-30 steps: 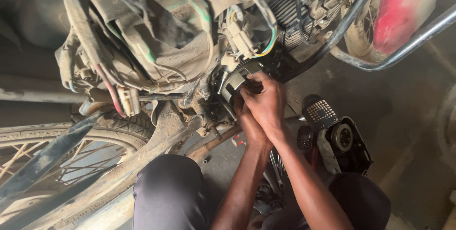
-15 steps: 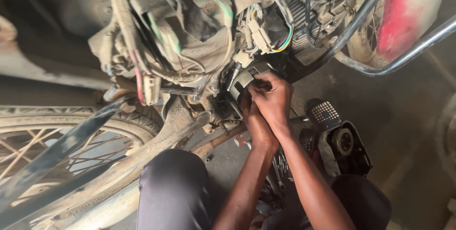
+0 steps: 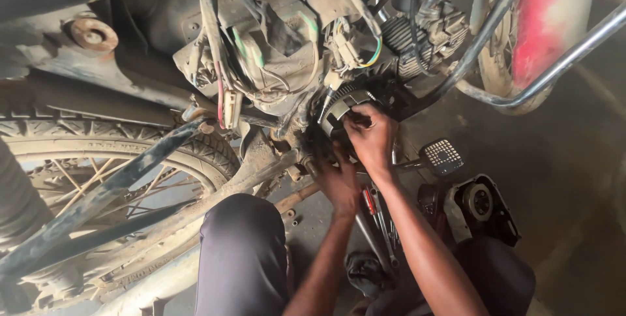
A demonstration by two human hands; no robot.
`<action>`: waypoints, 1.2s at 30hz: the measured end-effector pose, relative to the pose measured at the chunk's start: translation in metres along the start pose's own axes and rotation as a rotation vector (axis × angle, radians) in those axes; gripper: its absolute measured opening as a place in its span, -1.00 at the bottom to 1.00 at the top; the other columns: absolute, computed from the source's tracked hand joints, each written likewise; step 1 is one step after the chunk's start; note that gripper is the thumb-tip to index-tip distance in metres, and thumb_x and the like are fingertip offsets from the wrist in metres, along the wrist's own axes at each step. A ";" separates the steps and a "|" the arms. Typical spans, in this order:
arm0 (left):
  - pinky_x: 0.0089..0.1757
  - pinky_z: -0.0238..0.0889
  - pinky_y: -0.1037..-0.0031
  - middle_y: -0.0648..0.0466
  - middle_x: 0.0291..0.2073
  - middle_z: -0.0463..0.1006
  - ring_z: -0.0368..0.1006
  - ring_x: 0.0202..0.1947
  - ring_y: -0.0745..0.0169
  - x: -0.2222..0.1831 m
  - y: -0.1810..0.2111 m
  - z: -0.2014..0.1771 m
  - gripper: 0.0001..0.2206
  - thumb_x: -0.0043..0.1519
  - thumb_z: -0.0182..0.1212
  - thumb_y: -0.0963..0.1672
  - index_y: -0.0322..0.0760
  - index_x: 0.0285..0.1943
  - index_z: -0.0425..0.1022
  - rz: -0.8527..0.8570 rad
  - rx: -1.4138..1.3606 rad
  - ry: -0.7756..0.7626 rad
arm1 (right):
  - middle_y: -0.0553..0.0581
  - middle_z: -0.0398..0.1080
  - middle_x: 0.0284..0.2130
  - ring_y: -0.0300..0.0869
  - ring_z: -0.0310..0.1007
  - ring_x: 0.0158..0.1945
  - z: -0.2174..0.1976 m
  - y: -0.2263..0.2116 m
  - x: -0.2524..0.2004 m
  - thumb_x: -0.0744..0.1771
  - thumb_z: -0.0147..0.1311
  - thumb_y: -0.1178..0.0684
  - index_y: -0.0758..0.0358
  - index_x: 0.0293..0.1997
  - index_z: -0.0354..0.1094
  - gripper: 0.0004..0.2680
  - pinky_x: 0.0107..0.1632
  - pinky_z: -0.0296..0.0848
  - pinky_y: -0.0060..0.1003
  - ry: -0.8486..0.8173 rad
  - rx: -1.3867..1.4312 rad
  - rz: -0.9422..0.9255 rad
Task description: The recorder is disassembling, cleaning, and inspecting parts of a motorcycle clutch assembly.
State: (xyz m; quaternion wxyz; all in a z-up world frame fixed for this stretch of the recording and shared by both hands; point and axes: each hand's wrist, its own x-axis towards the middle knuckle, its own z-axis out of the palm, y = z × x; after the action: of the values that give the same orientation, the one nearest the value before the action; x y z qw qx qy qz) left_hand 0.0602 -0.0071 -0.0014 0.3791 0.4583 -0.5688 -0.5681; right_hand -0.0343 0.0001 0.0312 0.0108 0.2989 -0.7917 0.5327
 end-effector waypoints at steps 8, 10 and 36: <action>-0.01 0.20 -0.02 -0.30 -0.18 0.59 0.49 -0.16 -0.31 0.017 0.013 -0.002 -0.64 0.37 0.07 -0.01 -0.44 0.06 0.51 0.103 0.147 -0.027 | 0.13 0.57 -0.30 -0.33 0.58 -0.24 0.006 0.009 -0.005 0.27 0.24 0.30 0.45 -0.05 0.44 -0.82 -0.18 0.54 -0.45 0.044 0.080 0.004; -0.14 0.29 0.01 -0.30 -0.32 0.59 0.50 -0.29 -0.30 0.017 0.011 -0.003 -0.66 0.36 0.09 -0.02 -0.45 -0.05 0.55 0.034 0.140 -0.060 | 0.13 0.57 -0.29 -0.34 0.59 -0.22 0.008 0.008 -0.008 0.28 0.23 0.29 0.45 -0.03 0.44 -0.81 -0.16 0.55 -0.45 0.052 0.122 0.019; -0.55 0.28 0.15 -0.16 -0.50 0.49 0.39 -0.58 0.01 0.024 0.004 -0.009 -0.75 0.22 0.05 -0.16 -0.44 0.02 0.32 -0.251 -0.313 -0.331 | 0.26 0.56 -0.22 -0.02 0.64 -0.16 0.008 -0.020 -0.013 0.25 0.28 0.22 0.31 -0.02 0.47 -0.77 -0.08 0.57 -0.20 0.145 -0.354 -0.144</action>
State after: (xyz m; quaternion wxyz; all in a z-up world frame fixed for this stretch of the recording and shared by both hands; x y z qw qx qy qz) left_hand 0.0612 -0.0325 0.0013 0.2736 0.3618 -0.4671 -0.7590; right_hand -0.0112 -0.0061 0.0404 0.1581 0.3091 -0.8467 0.4031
